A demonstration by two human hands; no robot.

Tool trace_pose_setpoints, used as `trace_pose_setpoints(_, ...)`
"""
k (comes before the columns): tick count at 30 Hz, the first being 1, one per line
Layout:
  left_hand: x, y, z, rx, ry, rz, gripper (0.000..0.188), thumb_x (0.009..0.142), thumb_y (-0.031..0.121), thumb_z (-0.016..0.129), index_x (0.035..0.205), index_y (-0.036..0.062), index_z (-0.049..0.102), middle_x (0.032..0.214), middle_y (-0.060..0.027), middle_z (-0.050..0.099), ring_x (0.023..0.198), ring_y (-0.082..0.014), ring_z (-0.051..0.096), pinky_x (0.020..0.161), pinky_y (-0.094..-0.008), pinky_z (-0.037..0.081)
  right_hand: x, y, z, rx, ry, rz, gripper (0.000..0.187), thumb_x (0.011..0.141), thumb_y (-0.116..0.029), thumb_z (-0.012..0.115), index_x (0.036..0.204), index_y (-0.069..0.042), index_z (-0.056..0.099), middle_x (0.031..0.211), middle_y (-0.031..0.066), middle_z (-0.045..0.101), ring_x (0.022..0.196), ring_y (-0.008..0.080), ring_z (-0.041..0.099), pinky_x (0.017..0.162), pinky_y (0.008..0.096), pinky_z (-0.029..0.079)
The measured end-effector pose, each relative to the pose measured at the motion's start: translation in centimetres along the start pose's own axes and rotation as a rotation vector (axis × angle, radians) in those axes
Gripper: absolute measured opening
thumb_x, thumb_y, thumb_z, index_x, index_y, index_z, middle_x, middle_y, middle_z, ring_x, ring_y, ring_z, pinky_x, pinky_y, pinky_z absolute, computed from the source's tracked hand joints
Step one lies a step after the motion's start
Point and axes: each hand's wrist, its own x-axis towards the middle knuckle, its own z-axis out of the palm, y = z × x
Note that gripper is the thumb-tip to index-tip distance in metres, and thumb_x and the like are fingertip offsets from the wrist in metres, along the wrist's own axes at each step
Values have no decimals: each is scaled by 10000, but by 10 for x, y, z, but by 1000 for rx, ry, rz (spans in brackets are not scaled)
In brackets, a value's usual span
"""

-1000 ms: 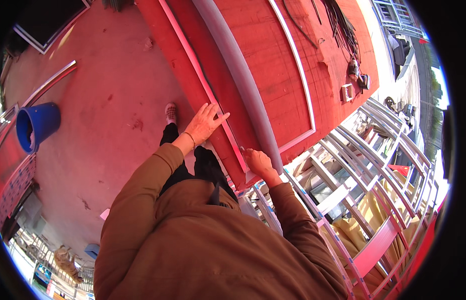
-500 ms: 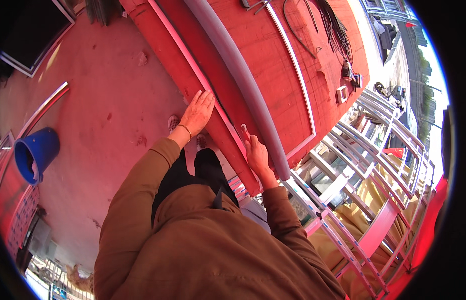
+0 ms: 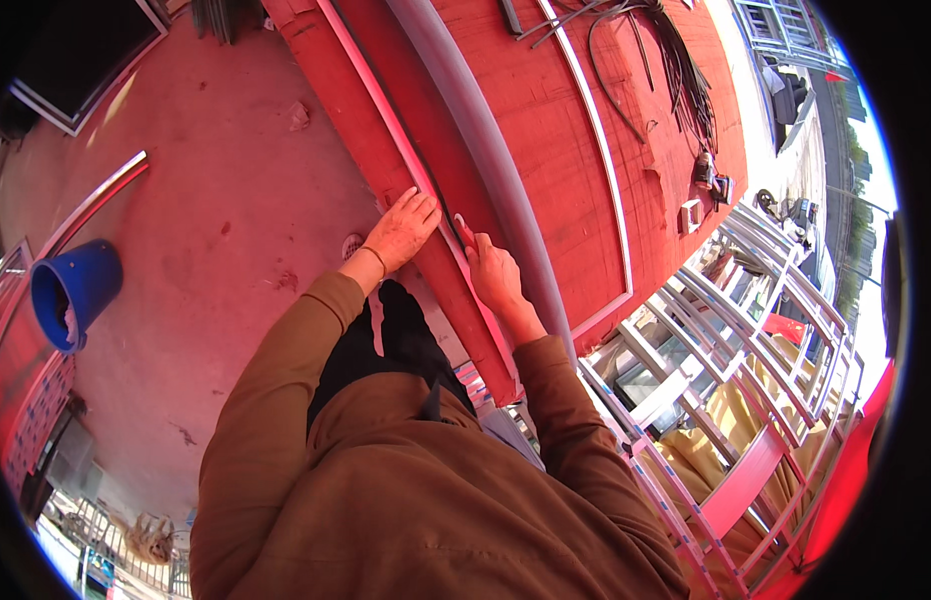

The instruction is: The person assembles a window screen by pressing a mesh sheet into a metal frame, then inserting a rubber spline along the frame edge with a spline roller. They trim excess mesh with a utility knife and roll the mesh tightly around the frame to secure it.

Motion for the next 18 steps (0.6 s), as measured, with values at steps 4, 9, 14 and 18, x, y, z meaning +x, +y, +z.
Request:
trace_pose_setpoints(4, 1, -2, 2, -20, 35, 36, 382, 988, 136, 580, 1346, 25, 659, 1517, -130, 600, 1430, -271, 554, 1300, -459, 362, 8, -1, 4, -26, -38, -7, 217, 1072, -225, 632, 1117, -18, 585, 854, 287, 737, 867, 518, 732, 763, 630, 569)
trace_pose_setpoints(9, -2, -2, -4, -59, 10, 16, 419, 994, 118, 570, 1401, 49, 641, 1601, -122, 548, 1457, -269, 544, 1234, -437, 420, 12, -3, 2, -60, -42, 10, 222, 1066, -211, 634, 1155, -8, 618, 877, 288, 752, 868, 517, 740, 764, 627, 576)
trace_pose_setpoints(14, 2, -1, -9, -42, 6, 30, 452, 996, 127, 578, 1442, 80, 635, 1619, -101, 542, 1448, -254, 552, 1155, -395, 456, 15, -7, -1, -65, -91, 21, 229, 1060, -202, 639, 1162, 2, 630, 891, 290, 758, 887, 509, 747, 779, 623, 582)
trace_pose_setpoints(18, 4, 2, -7, -65, -4, 1, 459, 996, 126, 582, 1449, 76, 630, 1613, -110, 545, 1442, -263, 555, 1178, -412, 446, 18, -8, 3, -90, -77, 36, 223, 1057, -200, 637, 1150, 3, 639, 898, 291, 760, 898, 507, 751, 785, 618, 588)
